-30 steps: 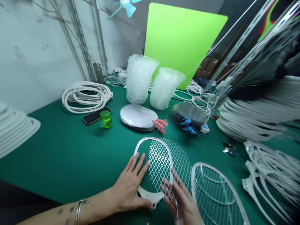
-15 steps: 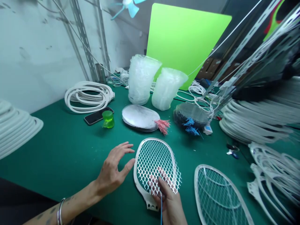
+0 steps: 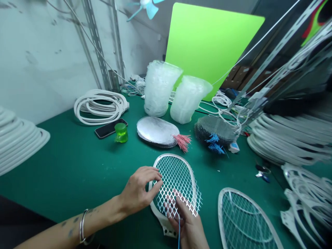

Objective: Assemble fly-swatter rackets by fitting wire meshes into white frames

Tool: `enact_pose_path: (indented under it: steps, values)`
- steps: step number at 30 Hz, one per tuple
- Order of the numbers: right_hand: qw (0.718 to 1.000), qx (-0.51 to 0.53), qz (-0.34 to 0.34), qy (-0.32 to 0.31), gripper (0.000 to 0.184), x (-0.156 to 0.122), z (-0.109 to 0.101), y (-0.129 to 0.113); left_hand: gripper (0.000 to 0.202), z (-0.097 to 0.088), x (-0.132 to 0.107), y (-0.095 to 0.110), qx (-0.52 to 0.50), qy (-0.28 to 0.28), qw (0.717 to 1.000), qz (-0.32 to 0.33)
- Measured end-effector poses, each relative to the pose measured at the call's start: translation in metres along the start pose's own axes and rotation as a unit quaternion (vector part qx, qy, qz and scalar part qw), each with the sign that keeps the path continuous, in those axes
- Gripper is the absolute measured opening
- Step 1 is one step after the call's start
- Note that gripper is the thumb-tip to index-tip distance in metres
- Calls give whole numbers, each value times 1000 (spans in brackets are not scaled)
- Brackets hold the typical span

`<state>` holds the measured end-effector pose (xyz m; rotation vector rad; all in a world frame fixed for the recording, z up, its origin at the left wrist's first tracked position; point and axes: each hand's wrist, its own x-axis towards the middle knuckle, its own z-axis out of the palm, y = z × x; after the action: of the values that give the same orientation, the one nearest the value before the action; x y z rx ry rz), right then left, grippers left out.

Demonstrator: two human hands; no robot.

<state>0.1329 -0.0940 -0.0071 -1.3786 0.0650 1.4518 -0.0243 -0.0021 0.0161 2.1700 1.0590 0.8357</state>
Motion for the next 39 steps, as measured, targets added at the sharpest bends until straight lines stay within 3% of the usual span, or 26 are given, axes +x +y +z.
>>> enact_pose_path:
  steps: [5, 7, 11, 13, 18, 23, 30, 39]
  values:
    - [1000, -8, 13, 25, 63, 9, -2, 4, 16, 4, 6, 1, 12, -26, 999, -19]
    - [999, -5, 20, 26, 61, 12, -3, 6, 21, 8, 8, 2, 28, -73, 997, -20]
    - [999, 24, 34, 6, 61, 13, -4, 5, 57, 26, 13, 2, 92, -210, 973, 19]
    - [999, 19, 42, 0, 60, 12, -4, 2, 65, 38, 14, -3, 131, -235, 963, 18]
    - [998, -12, 54, 5, 59, 10, -6, -1, 65, 57, 12, -18, 193, -204, 960, 13]
    - [999, 2, 53, -5, 64, 8, -10, -2, 65, 55, 12, -12, 202, -170, 964, 16]
    - [997, 1, 64, -34, 65, 2, -9, -9, 66, 45, 11, 1, 201, -174, 964, 14]
    - [998, 2, 40, -43, 60, 10, -14, -1, 68, 52, 15, -5, 196, -205, 959, -14]
